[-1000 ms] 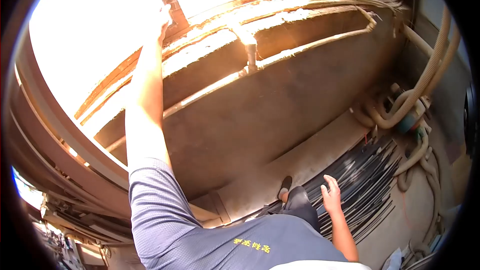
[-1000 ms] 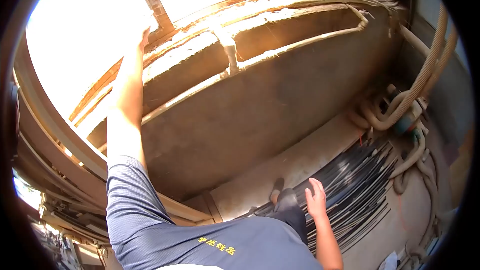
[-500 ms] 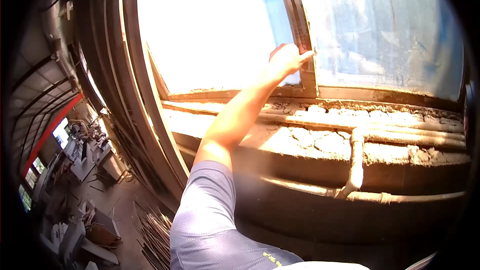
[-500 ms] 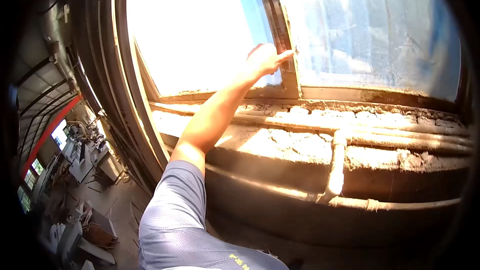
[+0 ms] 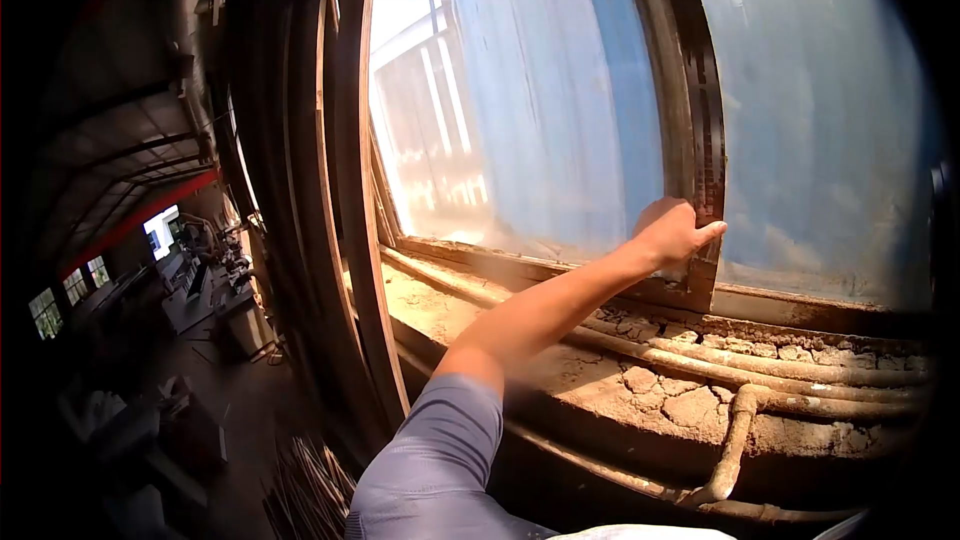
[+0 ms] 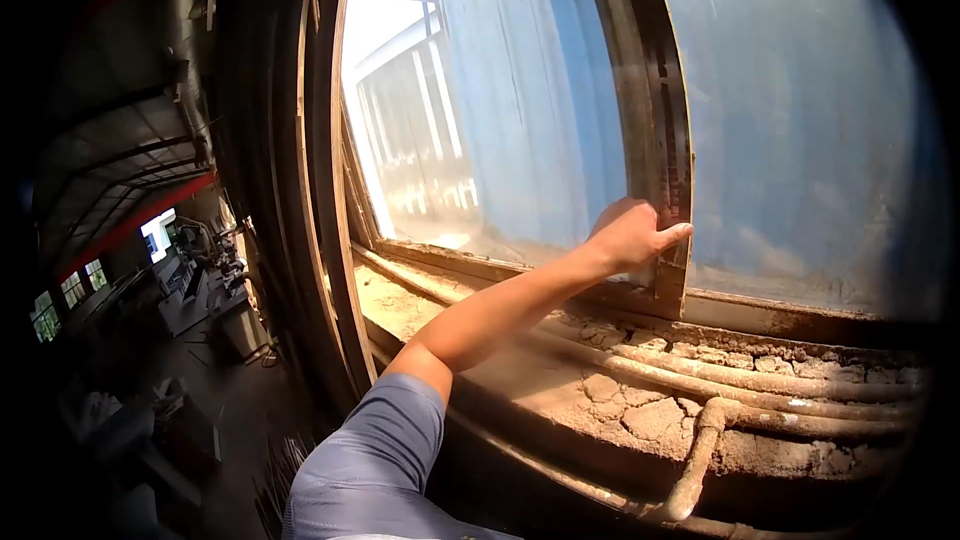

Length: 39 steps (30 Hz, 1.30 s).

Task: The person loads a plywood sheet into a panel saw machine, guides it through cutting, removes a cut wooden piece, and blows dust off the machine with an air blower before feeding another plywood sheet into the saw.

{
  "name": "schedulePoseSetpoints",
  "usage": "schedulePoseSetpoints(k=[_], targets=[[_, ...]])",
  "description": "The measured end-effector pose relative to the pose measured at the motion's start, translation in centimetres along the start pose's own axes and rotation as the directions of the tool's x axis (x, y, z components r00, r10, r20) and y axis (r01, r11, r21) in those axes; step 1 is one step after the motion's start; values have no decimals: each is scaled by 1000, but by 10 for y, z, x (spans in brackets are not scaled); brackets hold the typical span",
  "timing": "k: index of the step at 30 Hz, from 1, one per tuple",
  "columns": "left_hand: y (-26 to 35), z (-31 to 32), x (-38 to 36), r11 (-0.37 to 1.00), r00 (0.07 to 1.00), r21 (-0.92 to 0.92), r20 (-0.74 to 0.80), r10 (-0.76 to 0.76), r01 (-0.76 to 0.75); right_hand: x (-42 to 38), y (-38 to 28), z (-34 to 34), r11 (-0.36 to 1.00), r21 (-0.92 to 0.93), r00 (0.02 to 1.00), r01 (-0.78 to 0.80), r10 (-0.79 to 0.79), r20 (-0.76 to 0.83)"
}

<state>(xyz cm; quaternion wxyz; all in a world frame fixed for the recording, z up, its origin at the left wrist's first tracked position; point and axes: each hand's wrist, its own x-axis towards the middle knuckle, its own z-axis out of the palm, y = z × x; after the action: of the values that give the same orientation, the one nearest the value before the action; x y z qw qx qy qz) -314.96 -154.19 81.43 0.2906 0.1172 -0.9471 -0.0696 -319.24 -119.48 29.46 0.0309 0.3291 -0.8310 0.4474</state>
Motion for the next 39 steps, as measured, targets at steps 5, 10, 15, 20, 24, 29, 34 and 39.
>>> schedulePoseSetpoints(k=[5,10,15,20,24,29,34,39], targets=[[12,-54,-27,963,959,175,-161,233,-205,16,-17,16,1000,5,999,22,-22,41],[-155,-260,-103,552,534,514,-833,141,656,32,-29,22,999,10,995,50,-50,85],[-274,-304,-167,552,439,105,-734,-518,827,45,-47,37,996,-4,990,84,-83,115],[-325,-308,-188,795,508,63,-799,-322,603,44,-70,56,993,-40,985,108,-102,137],[-380,-364,-251,673,473,250,-865,-167,696,50,-90,65,991,-65,981,119,-107,164],[-379,-461,-355,593,468,319,-877,-111,739,56,-108,72,988,-99,978,115,-96,183],[-442,-507,-372,505,381,197,-877,-292,840,62,-124,82,986,-132,984,100,-79,159],[-491,-461,-310,635,459,216,-854,-246,742,61,-130,92,985,-155,988,79,-56,146]])
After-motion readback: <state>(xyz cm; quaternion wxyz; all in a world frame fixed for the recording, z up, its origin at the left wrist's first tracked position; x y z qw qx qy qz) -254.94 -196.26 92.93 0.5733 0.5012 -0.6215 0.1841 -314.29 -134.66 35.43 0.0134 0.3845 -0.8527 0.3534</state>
